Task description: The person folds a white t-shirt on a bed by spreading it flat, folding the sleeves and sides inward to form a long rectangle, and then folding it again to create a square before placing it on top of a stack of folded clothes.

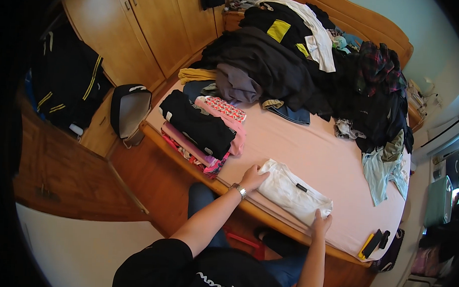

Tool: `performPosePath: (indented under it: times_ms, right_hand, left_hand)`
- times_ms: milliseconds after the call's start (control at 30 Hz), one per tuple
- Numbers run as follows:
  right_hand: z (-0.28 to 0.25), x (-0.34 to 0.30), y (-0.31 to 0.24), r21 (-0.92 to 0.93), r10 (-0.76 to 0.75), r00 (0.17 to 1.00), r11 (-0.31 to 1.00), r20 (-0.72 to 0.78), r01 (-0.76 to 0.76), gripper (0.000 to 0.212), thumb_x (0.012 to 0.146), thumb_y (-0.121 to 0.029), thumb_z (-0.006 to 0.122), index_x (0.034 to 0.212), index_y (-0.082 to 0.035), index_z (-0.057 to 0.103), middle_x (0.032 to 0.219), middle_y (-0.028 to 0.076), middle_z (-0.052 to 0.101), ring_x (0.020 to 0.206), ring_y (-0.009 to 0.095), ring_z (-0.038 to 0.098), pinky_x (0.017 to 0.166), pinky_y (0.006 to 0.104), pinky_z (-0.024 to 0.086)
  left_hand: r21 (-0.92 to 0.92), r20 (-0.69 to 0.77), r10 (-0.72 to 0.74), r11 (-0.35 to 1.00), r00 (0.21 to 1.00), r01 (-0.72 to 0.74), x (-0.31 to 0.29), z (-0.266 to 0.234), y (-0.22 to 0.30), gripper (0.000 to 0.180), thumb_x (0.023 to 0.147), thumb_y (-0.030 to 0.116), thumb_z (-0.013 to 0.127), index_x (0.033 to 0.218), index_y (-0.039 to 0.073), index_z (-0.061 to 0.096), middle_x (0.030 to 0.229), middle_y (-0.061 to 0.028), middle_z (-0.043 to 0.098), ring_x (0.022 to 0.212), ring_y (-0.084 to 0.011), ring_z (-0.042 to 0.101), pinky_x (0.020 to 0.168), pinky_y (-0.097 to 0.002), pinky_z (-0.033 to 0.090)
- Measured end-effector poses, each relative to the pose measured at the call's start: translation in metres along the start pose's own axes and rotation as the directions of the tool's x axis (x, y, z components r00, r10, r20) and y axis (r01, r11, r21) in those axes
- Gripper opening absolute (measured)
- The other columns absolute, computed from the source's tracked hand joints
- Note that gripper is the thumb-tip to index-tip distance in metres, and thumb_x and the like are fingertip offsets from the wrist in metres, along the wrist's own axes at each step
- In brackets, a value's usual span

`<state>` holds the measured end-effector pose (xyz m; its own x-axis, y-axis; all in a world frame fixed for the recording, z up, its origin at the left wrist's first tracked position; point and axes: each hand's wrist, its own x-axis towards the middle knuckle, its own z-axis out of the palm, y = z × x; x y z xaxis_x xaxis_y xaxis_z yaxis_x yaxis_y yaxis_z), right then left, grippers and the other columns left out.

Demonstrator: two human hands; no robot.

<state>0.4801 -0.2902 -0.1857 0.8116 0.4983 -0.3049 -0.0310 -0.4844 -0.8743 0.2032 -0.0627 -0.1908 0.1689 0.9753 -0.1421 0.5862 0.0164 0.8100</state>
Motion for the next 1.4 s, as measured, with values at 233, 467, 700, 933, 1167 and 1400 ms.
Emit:
performPosePath:
  times_ms: [233,467,700,933,1167,1400]
  right_hand:
    - [-0.025,-0.005,-0.006,0.149,0.204,0.946,0.958,0.253,-0.247,0.045,0.091,-0.012,0.070,0.129,0.005,0.053,0.120,0.016,0.063,0.106,0.026,0.062,0.088,0.0395,0.053]
    - [-0.014,-0.062,-0.015,0.348,0.032,0.985,0.933,0.167,-0.089,0.045,0.092,-0.006,0.063,0.134,0.005,0.049,0.126,0.015,0.061,0.111,0.026,0.060,0.096,0.0372,0.049]
    - [0.079,-0.059,-0.161,0.531,-0.039,0.974,0.843,0.223,-0.088,0.048,0.090,-0.002,0.063,0.135,0.002,0.047,0.128,0.014,0.060,0.114,0.026,0.059,0.098,0.0385,0.048]
    - [0.301,-0.025,-0.274,0.597,-0.232,0.851,0.794,0.472,-0.114,0.050,0.086,-0.001,0.070,0.132,0.000,0.049,0.124,0.014,0.062,0.109,0.027,0.062,0.093,0.0391,0.053]
    - [0.417,-0.026,-0.226,0.225,-0.006,0.887,0.968,0.461,-0.110,0.046,0.077,-0.001,0.076,0.119,0.006,0.058,0.106,0.017,0.069,0.091,0.027,0.068,0.078,0.0381,0.055]
    - [0.416,-0.031,-0.215,0.274,-0.030,0.870,0.954,0.492,-0.122,0.045,0.081,-0.005,0.075,0.120,0.007,0.056,0.108,0.018,0.067,0.092,0.025,0.067,0.077,0.0360,0.055]
  left_hand:
    - [0.071,0.125,0.141,0.986,0.982,-0.151,-0.014,-0.010,0.012,0.051,0.083,0.041,0.070,0.104,-0.004,0.060,0.091,-0.0247,0.068,0.089,-0.0396,0.066,0.078,-0.0452,0.051]
    - [-0.060,0.135,0.268,0.963,0.954,-0.262,-0.041,-0.045,0.055,0.033,0.090,0.033,0.063,0.100,0.002,0.058,0.088,-0.0252,0.066,0.087,-0.0438,0.064,0.076,-0.0496,0.049]
    - [-0.183,-0.007,0.438,0.884,0.899,-0.431,0.072,-0.178,0.132,0.034,0.089,0.030,0.069,0.105,0.000,0.066,0.091,-0.0215,0.069,0.080,-0.0339,0.067,0.074,-0.0417,0.051]
    - [0.297,-0.234,0.368,0.908,0.900,-0.294,0.237,-0.367,0.084,0.033,0.089,0.032,0.064,0.100,0.001,0.067,0.093,-0.0226,0.069,0.090,-0.0398,0.066,0.078,-0.0452,0.051]
    - [0.740,-0.126,0.119,0.672,0.985,0.013,0.268,-0.378,-0.019,0.029,0.090,0.031,0.064,0.104,0.007,0.066,0.106,-0.0212,0.068,0.100,-0.0395,0.065,0.083,-0.0496,0.051]
    - [0.673,-0.026,0.544,0.630,0.839,-0.387,0.224,-0.342,0.036,0.035,0.085,0.032,0.069,0.109,0.006,0.069,0.115,-0.0171,0.063,0.112,-0.0343,0.057,0.095,-0.0468,0.044]
